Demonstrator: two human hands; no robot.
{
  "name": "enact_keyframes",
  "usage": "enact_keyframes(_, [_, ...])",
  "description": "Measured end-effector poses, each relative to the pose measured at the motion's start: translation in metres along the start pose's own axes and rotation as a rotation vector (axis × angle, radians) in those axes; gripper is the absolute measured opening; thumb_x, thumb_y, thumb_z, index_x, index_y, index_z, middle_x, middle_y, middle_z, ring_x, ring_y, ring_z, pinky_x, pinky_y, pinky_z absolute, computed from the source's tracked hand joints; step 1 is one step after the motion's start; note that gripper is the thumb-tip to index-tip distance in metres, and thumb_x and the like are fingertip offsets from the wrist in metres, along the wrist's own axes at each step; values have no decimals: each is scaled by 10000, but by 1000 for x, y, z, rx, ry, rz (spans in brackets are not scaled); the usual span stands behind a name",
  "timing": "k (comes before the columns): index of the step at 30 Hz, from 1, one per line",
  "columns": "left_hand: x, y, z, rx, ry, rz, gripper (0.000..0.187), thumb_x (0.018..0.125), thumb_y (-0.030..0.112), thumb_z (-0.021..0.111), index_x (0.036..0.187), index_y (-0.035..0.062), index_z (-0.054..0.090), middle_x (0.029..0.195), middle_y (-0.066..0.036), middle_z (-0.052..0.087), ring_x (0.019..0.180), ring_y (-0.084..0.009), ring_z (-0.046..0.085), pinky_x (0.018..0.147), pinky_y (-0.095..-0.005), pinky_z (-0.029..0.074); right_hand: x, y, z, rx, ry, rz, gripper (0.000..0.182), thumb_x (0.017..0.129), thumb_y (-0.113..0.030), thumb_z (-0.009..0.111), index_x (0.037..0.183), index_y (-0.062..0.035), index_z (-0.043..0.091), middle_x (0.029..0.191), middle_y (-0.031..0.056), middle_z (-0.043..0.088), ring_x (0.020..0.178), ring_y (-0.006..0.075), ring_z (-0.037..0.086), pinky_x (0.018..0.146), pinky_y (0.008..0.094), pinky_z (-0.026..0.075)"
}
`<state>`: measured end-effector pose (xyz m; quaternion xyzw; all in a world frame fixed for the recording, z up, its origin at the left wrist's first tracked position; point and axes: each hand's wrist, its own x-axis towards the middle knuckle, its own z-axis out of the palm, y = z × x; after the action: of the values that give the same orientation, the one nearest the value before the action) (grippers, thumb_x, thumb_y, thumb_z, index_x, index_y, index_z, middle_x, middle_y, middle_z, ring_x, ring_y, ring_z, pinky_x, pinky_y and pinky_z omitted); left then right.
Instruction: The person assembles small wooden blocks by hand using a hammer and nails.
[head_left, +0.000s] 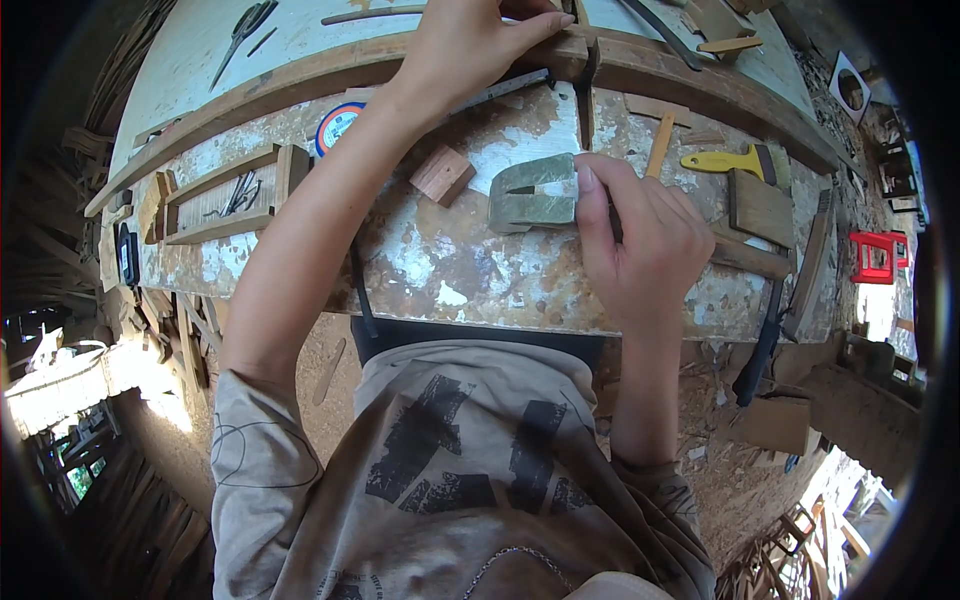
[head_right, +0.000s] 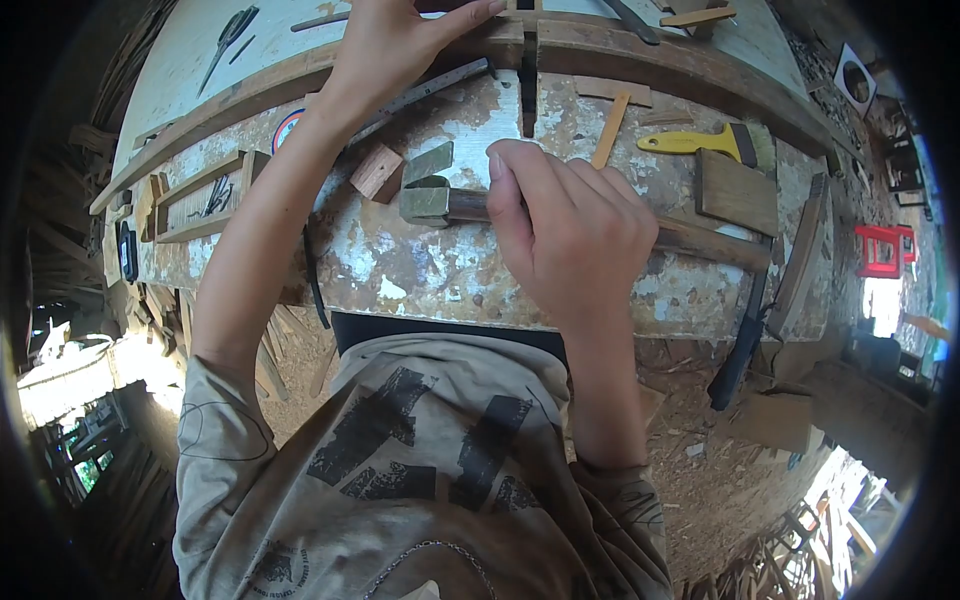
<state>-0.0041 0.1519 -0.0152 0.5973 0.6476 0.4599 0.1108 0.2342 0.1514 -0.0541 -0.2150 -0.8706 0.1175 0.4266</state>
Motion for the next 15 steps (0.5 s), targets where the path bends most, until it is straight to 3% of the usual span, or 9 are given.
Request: enact_keyframes(15, [-2, 3, -1, -6, 9, -8, 308, 998, 92, 731, 1274, -18, 645, 974, -162, 796, 940, -210, 781, 809, -330, 609, 0, 1, 1, 1, 5, -4, 32, 949, -181, 731, 965, -160, 749, 761, -25, 721, 613, 166, 629, 590, 315, 453])
